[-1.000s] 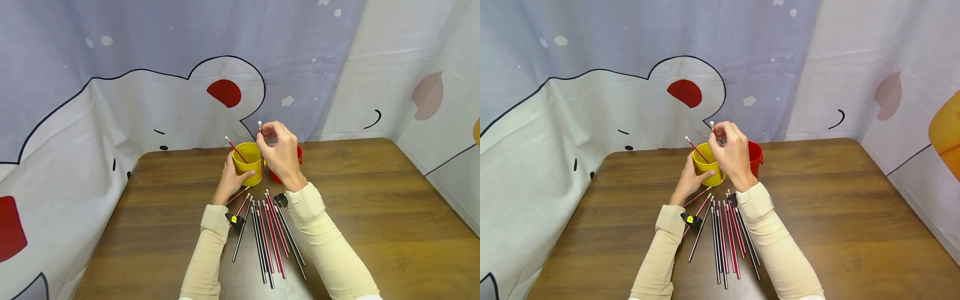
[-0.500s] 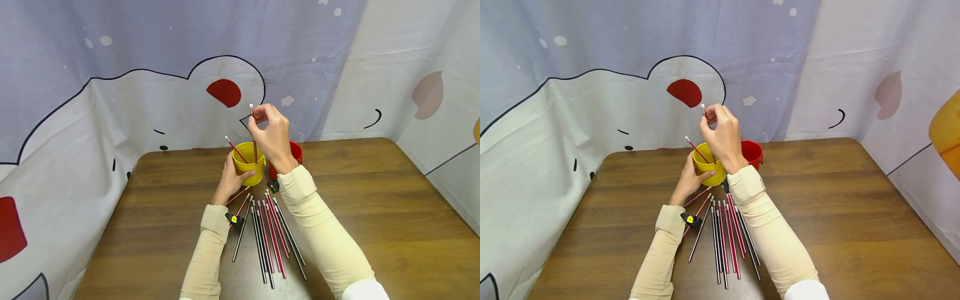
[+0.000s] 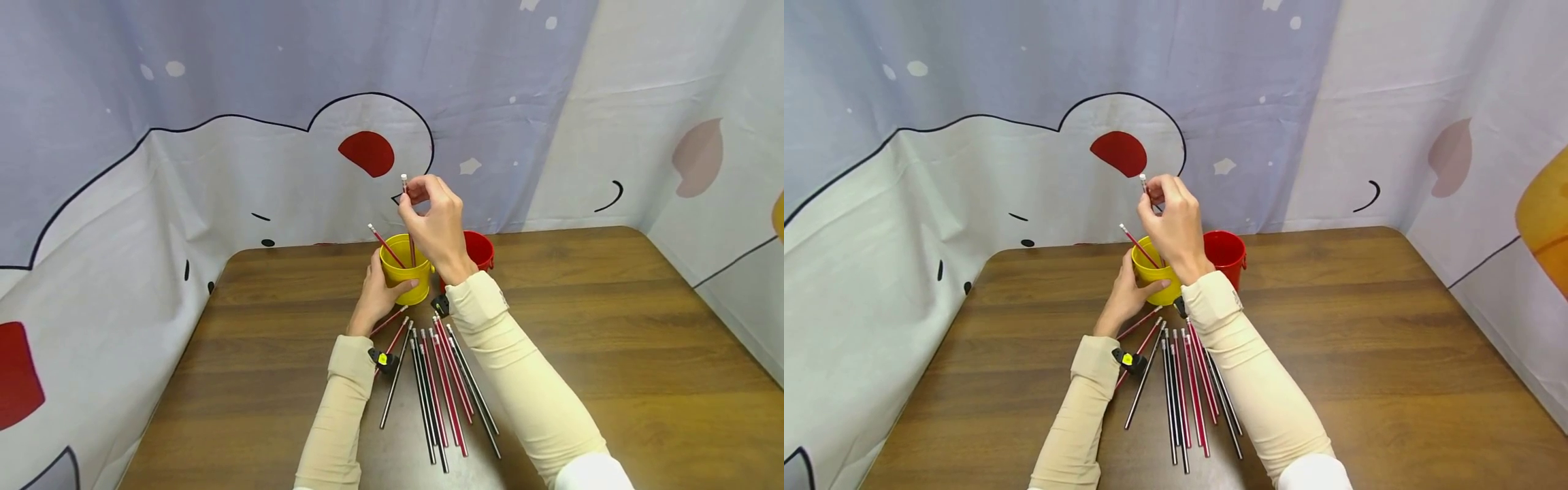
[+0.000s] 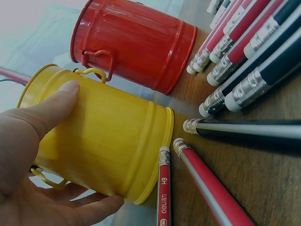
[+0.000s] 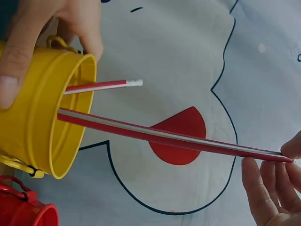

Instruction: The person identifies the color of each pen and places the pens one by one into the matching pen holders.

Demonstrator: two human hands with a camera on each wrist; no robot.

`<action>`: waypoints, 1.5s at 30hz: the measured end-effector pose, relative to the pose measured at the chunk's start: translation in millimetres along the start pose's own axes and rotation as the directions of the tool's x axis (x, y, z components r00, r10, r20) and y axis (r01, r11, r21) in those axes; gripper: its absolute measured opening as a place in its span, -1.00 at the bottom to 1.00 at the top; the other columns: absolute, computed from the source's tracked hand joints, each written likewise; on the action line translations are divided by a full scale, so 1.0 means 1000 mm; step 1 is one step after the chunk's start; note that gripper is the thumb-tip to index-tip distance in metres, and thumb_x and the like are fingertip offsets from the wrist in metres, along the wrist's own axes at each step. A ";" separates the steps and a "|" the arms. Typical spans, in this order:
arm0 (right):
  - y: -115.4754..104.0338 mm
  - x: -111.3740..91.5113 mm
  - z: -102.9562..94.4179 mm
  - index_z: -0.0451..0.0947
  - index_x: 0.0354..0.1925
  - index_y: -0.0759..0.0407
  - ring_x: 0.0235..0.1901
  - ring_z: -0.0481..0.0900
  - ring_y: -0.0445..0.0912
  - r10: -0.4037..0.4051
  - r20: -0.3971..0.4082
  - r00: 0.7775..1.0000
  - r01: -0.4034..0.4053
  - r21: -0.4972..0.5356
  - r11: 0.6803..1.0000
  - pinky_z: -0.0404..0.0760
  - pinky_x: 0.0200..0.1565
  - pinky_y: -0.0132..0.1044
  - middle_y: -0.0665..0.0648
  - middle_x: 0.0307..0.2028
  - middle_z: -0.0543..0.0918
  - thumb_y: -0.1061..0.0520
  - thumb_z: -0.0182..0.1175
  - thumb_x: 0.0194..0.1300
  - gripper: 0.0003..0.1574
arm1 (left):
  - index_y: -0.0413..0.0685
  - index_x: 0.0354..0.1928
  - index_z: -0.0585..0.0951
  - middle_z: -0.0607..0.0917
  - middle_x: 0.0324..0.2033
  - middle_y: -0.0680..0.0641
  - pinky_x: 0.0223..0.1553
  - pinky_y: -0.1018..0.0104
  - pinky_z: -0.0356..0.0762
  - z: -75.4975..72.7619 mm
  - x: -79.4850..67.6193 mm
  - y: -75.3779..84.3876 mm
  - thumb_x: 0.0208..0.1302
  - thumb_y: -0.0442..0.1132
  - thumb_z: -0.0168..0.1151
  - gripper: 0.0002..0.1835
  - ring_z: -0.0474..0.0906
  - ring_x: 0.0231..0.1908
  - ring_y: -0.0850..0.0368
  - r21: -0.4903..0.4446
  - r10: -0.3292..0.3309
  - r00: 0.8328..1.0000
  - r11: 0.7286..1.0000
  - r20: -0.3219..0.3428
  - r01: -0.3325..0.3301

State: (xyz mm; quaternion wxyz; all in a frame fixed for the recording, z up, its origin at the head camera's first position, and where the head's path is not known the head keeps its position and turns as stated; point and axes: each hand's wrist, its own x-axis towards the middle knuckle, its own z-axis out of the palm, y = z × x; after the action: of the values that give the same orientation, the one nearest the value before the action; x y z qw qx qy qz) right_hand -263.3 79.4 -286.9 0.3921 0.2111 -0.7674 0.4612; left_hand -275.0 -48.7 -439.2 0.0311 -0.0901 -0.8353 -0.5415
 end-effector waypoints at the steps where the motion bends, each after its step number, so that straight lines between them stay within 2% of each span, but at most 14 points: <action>1: 0.000 -0.001 0.000 0.52 -0.34 0.28 -0.39 0.54 -0.13 -0.002 -0.006 1.000 0.002 0.006 1.000 0.59 -0.44 -0.34 0.11 -0.39 0.58 0.23 0.14 0.15 -0.89 | 0.19 0.37 -0.04 0.30 0.13 -0.05 0.23 0.05 0.21 0.000 0.000 0.000 0.02 0.12 0.33 -0.03 0.29 0.12 0.03 0.002 0.001 1.000 1.000 -0.001 -0.001; 6: 0.005 -0.004 0.003 0.51 -0.34 0.28 -0.39 0.54 -0.13 -0.006 -0.007 1.000 0.006 0.007 1.000 0.59 -0.44 -0.36 0.11 -0.38 0.58 0.23 0.14 0.16 -0.89 | 0.19 0.37 -0.04 0.30 0.13 -0.05 0.23 0.05 0.21 0.000 0.001 0.000 0.02 0.12 0.32 -0.03 0.29 0.12 0.02 0.011 0.001 1.000 1.000 -0.007 -0.001; 12: 0.014 -0.014 0.005 0.50 -0.35 0.27 -0.40 0.54 -0.10 0.000 0.032 0.999 0.000 -0.007 1.000 0.59 -0.44 -0.32 0.12 -0.39 0.57 0.24 0.14 0.15 -0.91 | 0.17 0.37 -0.05 0.29 0.15 -0.07 0.23 0.06 0.21 0.002 0.002 -0.001 0.02 0.10 0.33 -0.02 0.29 0.13 0.02 0.029 -0.007 1.000 1.000 -0.007 0.007; 23: 0.038 -0.040 0.016 0.50 -0.36 0.27 -0.41 0.54 -0.07 0.048 0.110 0.993 -0.043 -0.048 0.998 0.58 -0.27 -0.21 0.14 -0.41 0.57 0.27 0.16 0.13 -0.94 | 0.12 0.38 -0.05 0.30 0.15 -0.12 0.22 0.05 0.23 0.003 0.004 0.000 -0.01 0.11 0.35 0.01 0.30 0.13 -0.03 0.070 0.025 0.999 0.997 -0.024 -0.024; 28: 0.045 -0.051 0.020 0.51 -0.36 0.30 -0.40 0.55 -0.03 0.084 0.139 0.987 -0.079 -0.044 0.996 0.59 -0.26 -0.16 0.17 -0.40 0.57 0.28 0.15 0.13 -0.92 | 0.10 0.38 -0.06 0.28 0.17 -0.15 0.21 0.06 0.24 0.003 0.005 -0.002 -0.01 0.14 0.34 0.02 0.29 0.13 -0.05 0.085 0.029 0.999 0.996 -0.018 -0.028; 37: 0.051 -0.065 0.024 0.51 -0.33 0.28 -0.38 0.57 -0.04 0.132 0.175 0.976 -0.122 -0.067 0.990 0.60 -0.24 -0.26 0.16 -0.36 0.59 0.26 0.17 0.13 -0.90 | 0.11 0.40 -0.10 0.27 0.18 -0.20 0.21 0.01 0.24 0.004 0.005 -0.003 0.02 0.08 0.34 0.03 0.28 0.16 -0.09 0.095 0.004 1.000 0.995 -0.008 -0.003; 45: 0.050 -0.068 0.023 0.50 -0.31 0.30 -0.36 0.55 -0.04 0.147 0.188 0.971 -0.138 -0.059 0.989 0.62 -0.28 -0.24 0.18 -0.35 0.57 0.28 0.18 0.11 -0.87 | 0.09 0.40 -0.11 0.26 0.19 -0.21 0.21 0.01 0.23 0.003 0.006 -0.004 0.04 0.08 0.33 0.02 0.28 0.16 -0.08 0.112 0.007 1.000 0.994 -0.012 -0.006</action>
State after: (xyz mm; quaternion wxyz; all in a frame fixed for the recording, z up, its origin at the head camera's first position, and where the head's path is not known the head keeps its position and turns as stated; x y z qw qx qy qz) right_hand -266.4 81.0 -374.2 0.2869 0.1897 -0.8252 0.4480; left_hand -281.4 -46.7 -443.6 0.0431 -0.0875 -0.8637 -0.4945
